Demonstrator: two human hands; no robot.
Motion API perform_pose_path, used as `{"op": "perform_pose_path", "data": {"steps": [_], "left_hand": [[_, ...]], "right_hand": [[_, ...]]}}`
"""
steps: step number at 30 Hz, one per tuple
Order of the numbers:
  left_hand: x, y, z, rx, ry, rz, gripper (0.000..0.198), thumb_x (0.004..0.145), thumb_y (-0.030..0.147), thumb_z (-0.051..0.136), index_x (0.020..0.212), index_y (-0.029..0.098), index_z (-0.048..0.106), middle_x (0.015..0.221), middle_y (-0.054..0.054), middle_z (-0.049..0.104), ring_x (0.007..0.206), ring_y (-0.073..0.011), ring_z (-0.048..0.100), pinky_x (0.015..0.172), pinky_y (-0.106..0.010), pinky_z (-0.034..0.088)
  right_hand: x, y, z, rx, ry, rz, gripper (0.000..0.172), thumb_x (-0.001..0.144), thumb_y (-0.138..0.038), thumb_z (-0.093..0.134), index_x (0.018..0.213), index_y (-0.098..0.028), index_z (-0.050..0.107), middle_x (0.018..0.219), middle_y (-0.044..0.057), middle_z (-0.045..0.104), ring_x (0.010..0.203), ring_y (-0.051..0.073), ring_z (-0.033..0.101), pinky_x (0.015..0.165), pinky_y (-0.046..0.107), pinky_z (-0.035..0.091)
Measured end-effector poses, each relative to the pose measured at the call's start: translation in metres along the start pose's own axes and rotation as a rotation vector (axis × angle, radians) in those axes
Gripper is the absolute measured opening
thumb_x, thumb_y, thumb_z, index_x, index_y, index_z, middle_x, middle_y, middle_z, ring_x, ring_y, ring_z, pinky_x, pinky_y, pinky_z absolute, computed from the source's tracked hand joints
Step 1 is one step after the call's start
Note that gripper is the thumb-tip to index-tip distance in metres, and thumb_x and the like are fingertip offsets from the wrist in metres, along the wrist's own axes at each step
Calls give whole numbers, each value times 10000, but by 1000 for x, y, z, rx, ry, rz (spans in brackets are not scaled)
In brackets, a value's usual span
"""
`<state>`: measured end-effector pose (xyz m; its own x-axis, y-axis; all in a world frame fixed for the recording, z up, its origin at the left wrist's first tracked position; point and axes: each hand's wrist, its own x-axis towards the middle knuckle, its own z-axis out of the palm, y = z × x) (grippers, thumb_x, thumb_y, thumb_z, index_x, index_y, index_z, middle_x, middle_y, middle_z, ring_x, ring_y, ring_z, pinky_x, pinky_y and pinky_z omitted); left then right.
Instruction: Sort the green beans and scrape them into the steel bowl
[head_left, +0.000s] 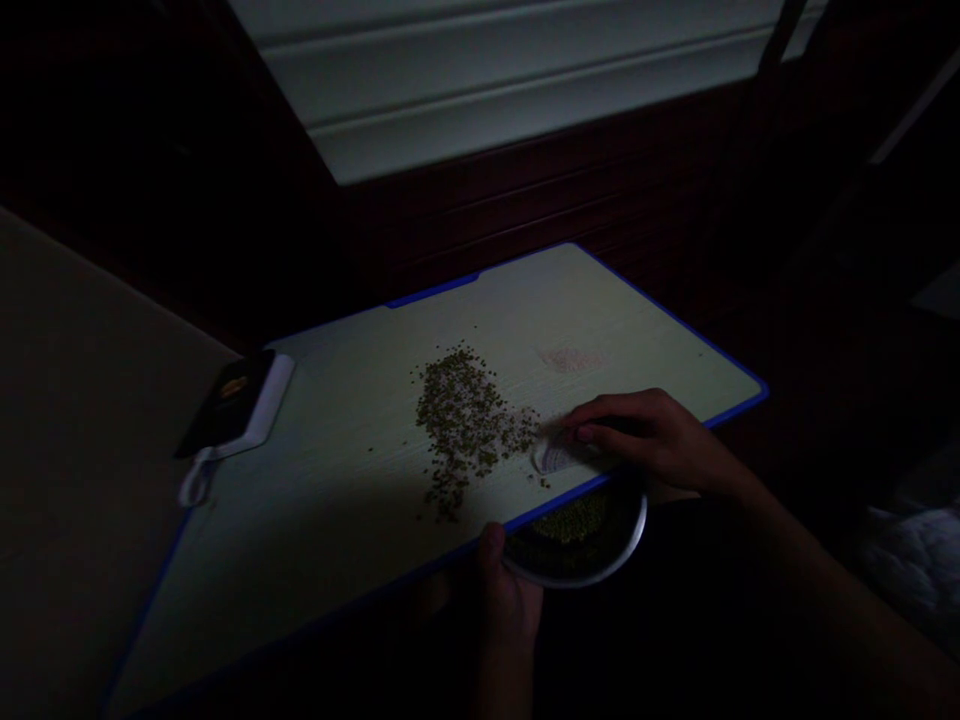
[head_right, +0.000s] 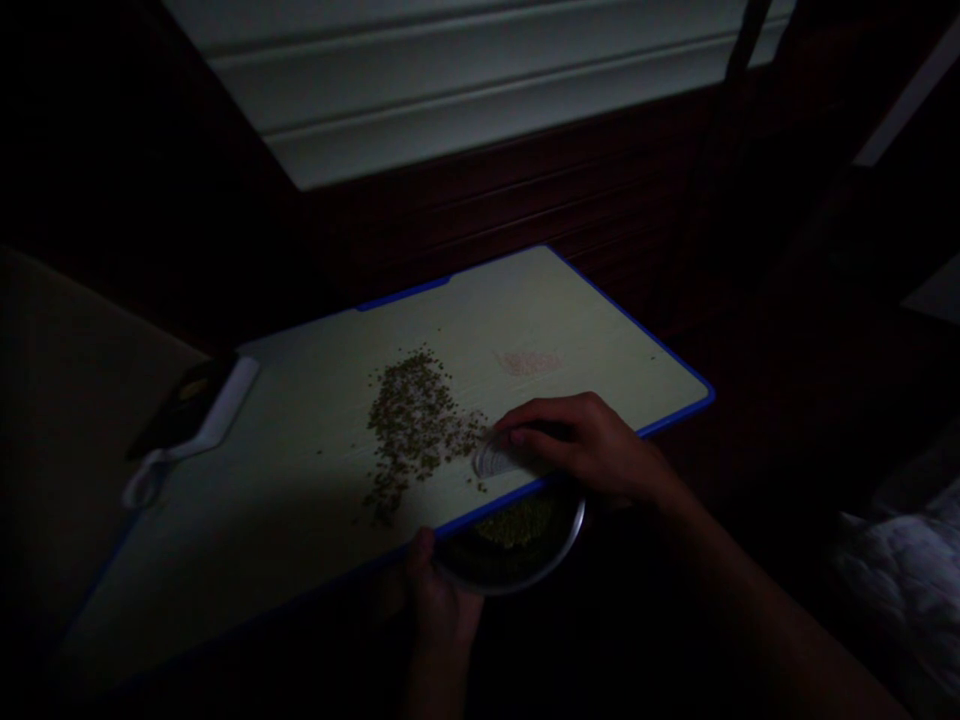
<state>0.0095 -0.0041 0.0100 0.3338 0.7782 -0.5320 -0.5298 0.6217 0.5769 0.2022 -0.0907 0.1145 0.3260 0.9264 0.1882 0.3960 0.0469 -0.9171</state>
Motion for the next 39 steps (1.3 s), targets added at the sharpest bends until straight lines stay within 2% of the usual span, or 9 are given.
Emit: {"op": "perform_pose_path", "data": {"steps": [4, 7, 10, 16, 20, 26, 30, 35, 39], "left_hand": [[-1, 1, 2, 19, 49, -25, 723, 563, 427, 812, 1218, 172, 642, 1152, -127, 747, 1348, -374, 500, 1186, -542, 307], [-2, 2, 5, 45, 45, -30, 650, 546, 466, 808, 1101, 147, 695, 1033, -159, 769, 1255, -415, 576, 1125, -589, 381], [-3, 2, 6, 41, 32, -30, 634, 520, 486, 827, 1047, 152, 719, 996, -161, 775, 1156, -430, 636, 1093, -624, 404], [-2, 2, 5, 7, 58, -47, 674, 511, 439, 846, 1100, 146, 699, 1058, -144, 771, 1196, -384, 619, 1158, -559, 348], [-1, 2, 3, 17, 27, -45, 719, 533, 458, 833, 1171, 165, 677, 1105, -137, 761, 1231, -387, 598, 1143, -571, 364], [2, -1, -3, 7, -4, -11, 740, 596, 414, 804, 1286, 220, 621, 1323, -108, 675, 1380, -348, 469, 1181, -514, 321], [3, -1, -2, 9, 11, -13, 756, 571, 429, 815, 1262, 187, 631, 1304, -130, 683, 1385, -364, 457, 1177, -520, 327], [2, 0, 1, 0, 30, -21, 785, 568, 423, 816, 1292, 208, 604, 1313, -109, 681, 1344, -378, 502, 1155, -545, 361], [3, 0, -1, -28, 1, -8, 825, 560, 409, 839, 1321, 216, 587, 1312, -100, 684, 1381, -366, 463, 1191, -547, 300]], "right_hand": [[1, 0, -1, 21, 1, 4, 227, 956, -333, 640, 1148, -271, 743, 1080, -8, 755, 980, 140, 695, 863, 255, 527], [1, -1, -2, 43, 5, 13, 220, 946, -339, 653, 1125, -257, 751, 1061, 4, 760, 968, 151, 700, 859, 268, 531], [1, -1, -3, 43, 10, 22, 217, 937, -341, 665, 1109, -246, 757, 1047, 19, 762, 961, 166, 704, 852, 283, 535], [1, 2, -2, 89, -39, 29, 234, 949, -349, 649, 1121, -223, 746, 1044, 39, 758, 955, 173, 705, 842, 289, 540], [1, 3, -1, 43, -55, 10, 235, 957, -354, 637, 1124, -229, 745, 1063, 34, 758, 969, 170, 704, 854, 289, 543], [1, 5, -1, -6, -45, -29, 244, 970, -344, 613, 1164, -260, 736, 1113, 27, 748, 1000, 168, 697, 889, 303, 543], [2, 3, 0, -16, 24, -26, 238, 965, -338, 623, 1158, -262, 740, 1087, 17, 753, 978, 157, 701, 876, 280, 542], [1, 3, -1, -9, -20, -39, 232, 960, -325, 632, 1139, -233, 745, 1089, 31, 755, 993, 166, 703, 875, 273, 536], [0, 2, -2, 31, -47, -19, 232, 964, -321, 622, 1129, -214, 744, 1088, 44, 755, 998, 173, 704, 875, 282, 538]]}}
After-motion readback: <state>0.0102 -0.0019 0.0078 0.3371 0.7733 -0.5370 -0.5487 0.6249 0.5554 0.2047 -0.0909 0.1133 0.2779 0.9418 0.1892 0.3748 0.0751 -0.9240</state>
